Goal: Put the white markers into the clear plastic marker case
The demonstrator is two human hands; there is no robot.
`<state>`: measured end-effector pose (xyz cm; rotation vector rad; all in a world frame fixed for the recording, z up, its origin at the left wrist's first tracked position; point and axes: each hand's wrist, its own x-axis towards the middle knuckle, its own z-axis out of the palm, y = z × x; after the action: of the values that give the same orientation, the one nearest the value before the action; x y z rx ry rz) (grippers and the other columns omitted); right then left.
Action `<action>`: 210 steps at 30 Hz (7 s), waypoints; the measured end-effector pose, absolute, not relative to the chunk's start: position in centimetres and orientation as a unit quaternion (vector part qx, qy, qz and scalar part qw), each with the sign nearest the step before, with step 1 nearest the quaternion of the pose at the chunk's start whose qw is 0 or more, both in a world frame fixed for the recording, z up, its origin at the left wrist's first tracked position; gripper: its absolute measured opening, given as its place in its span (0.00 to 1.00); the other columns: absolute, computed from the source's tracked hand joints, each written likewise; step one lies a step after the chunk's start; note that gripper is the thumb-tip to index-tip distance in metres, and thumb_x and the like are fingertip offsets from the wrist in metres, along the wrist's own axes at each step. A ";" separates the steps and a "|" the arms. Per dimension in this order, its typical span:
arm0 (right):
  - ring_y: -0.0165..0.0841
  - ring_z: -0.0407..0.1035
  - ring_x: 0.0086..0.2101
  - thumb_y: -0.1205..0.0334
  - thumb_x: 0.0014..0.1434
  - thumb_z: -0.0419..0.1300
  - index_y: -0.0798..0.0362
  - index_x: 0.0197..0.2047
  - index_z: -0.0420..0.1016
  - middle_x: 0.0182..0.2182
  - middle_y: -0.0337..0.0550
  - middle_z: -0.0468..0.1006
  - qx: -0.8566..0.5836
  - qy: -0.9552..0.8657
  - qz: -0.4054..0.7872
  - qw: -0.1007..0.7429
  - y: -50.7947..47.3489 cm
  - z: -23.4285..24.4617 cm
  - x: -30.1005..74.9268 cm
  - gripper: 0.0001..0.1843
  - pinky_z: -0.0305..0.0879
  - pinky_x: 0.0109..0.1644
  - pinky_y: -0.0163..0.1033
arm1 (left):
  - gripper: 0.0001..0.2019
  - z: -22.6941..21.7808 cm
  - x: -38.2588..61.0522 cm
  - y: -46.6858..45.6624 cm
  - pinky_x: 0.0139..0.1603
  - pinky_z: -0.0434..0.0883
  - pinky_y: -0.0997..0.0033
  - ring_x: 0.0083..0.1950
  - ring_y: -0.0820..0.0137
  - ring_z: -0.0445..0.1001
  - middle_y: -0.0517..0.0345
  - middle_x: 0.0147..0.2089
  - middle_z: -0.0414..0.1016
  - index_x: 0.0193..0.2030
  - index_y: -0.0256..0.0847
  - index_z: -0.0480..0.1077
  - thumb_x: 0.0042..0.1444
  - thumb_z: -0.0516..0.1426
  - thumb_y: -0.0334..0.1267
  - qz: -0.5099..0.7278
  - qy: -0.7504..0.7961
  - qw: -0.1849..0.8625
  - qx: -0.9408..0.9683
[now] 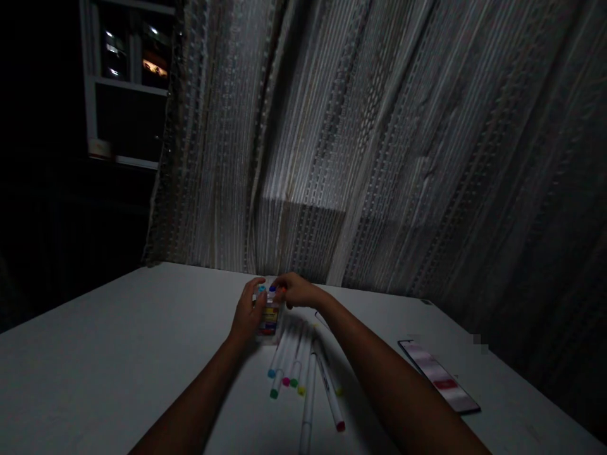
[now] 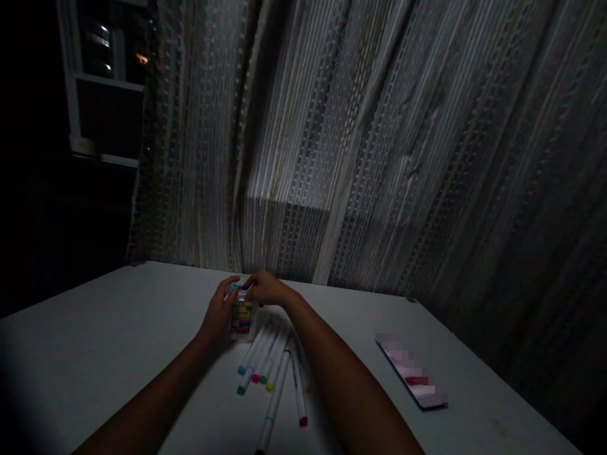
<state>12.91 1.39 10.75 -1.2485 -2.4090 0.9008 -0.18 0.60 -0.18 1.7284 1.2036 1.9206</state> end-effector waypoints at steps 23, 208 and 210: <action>0.39 0.68 0.43 0.57 0.56 0.54 0.57 0.42 0.73 0.42 0.52 0.75 -0.695 -0.708 0.020 0.119 0.0 -1.5 28.5 0.15 0.58 0.42 0.38 | 0.10 2.2 0.0 -0.3 0.48 0.67 0.62 0.46 0.64 0.69 0.51 0.42 0.72 0.42 0.39 0.69 0.57 0.53 0.40 0.529 0.376 -0.162 0.743; 0.40 0.72 0.35 0.57 0.47 0.58 0.58 0.34 0.76 0.35 0.54 0.79 -0.685 -0.719 0.096 0.065 -1.7 0.2 24.4 0.15 0.58 0.30 0.37 | 0.06 1.9 -0.5 -1.5 0.45 0.68 0.58 0.46 0.61 0.68 0.52 0.37 0.70 0.35 0.41 0.68 0.54 0.52 0.37 0.628 0.293 -0.079 0.716; 0.39 0.72 0.34 0.57 0.47 0.57 0.58 0.34 0.76 0.35 0.54 0.78 -0.683 -0.721 0.098 0.066 -1.7 0.2 24.4 0.15 0.57 0.30 0.37 | 0.05 1.8 -0.5 -1.6 0.45 0.68 0.58 0.46 0.61 0.68 0.52 0.37 0.70 0.35 0.41 0.68 0.54 0.52 0.36 0.631 0.281 -0.081 0.719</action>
<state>24.42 -1.69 0.18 -2.0602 -2.1733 0.2962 -0.46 -1.57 1.83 2.3825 0.9320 2.0895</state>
